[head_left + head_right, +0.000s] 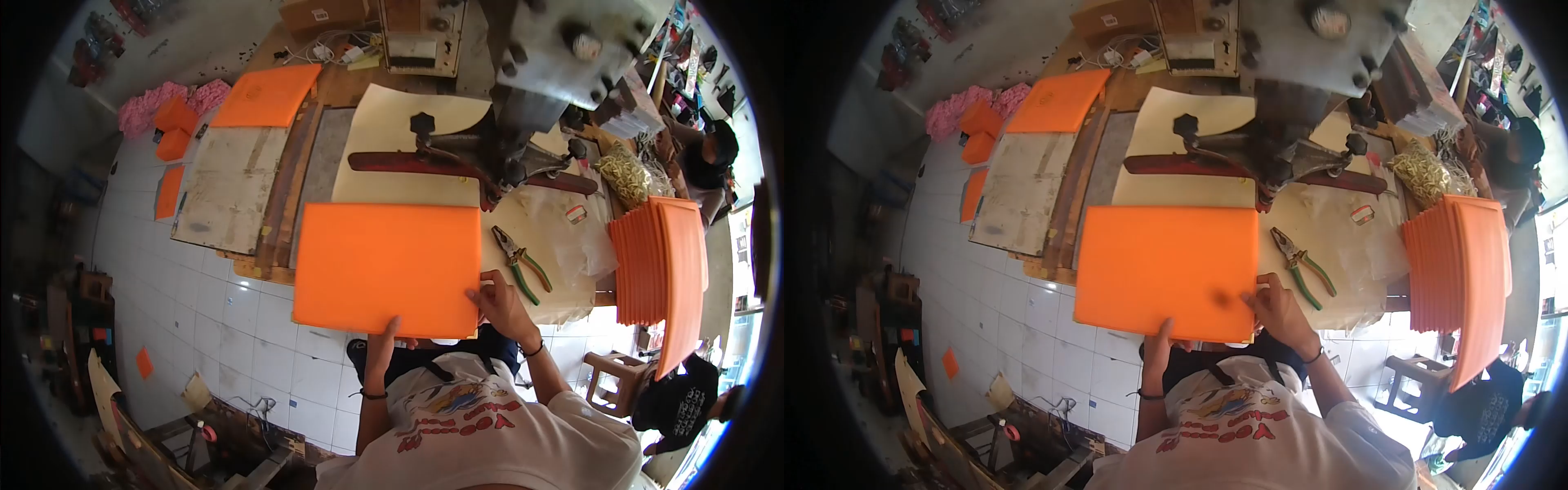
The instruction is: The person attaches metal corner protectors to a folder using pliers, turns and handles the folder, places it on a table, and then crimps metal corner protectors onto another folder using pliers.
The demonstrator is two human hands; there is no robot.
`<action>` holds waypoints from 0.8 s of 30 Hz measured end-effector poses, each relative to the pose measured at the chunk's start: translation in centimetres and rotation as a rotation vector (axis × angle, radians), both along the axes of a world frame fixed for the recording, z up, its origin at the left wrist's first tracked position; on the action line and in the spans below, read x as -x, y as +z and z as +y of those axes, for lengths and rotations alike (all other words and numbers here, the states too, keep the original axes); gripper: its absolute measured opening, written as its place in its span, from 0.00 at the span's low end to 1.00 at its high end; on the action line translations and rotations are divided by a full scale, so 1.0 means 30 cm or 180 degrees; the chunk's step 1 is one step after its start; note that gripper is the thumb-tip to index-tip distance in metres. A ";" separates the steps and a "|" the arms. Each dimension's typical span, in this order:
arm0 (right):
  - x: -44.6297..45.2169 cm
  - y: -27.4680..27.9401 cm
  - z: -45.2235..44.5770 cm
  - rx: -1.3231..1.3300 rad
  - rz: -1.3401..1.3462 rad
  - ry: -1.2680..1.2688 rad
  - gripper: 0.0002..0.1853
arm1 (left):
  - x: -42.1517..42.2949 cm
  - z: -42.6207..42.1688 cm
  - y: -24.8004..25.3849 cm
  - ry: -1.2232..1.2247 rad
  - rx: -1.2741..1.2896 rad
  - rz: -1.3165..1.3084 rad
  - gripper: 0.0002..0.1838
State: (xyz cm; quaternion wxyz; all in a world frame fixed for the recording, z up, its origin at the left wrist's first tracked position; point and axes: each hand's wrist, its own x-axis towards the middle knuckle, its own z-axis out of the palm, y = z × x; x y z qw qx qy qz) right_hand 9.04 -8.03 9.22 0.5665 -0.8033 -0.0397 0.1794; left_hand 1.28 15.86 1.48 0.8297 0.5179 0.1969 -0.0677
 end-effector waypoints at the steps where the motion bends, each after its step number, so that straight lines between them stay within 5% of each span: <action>1: 0.006 -0.013 -0.004 0.0064 -0.0082 -0.0007 0.15 | 0.006 -0.021 -0.010 -0.0251 -0.0082 -0.0166 0.18; 6: 0.016 -0.051 -0.010 0.0320 -0.0515 -0.0017 0.14 | -0.007 -0.063 -0.124 -0.0712 0.0024 -0.0655 0.22; 12: 0.063 -0.077 -0.076 -0.0125 -0.0596 0.0351 0.14 | -0.014 -0.203 -0.091 0.0776 -0.0062 -0.0685 0.23; 14: 0.087 -0.066 -0.127 -0.0266 -0.0442 0.0525 0.11 | 0.006 -0.245 -0.079 0.0355 -0.0198 -0.0652 0.22; 19: 0.104 -0.025 -0.247 0.0460 -0.2337 -0.0504 0.06 | 0.089 -0.334 -0.014 -0.0159 -0.0648 -0.0471 0.19; 24: 0.049 -0.065 -0.282 0.0953 -0.2536 0.0044 0.11 | 0.101 -0.366 -0.003 0.0973 -0.0824 -0.0439 0.18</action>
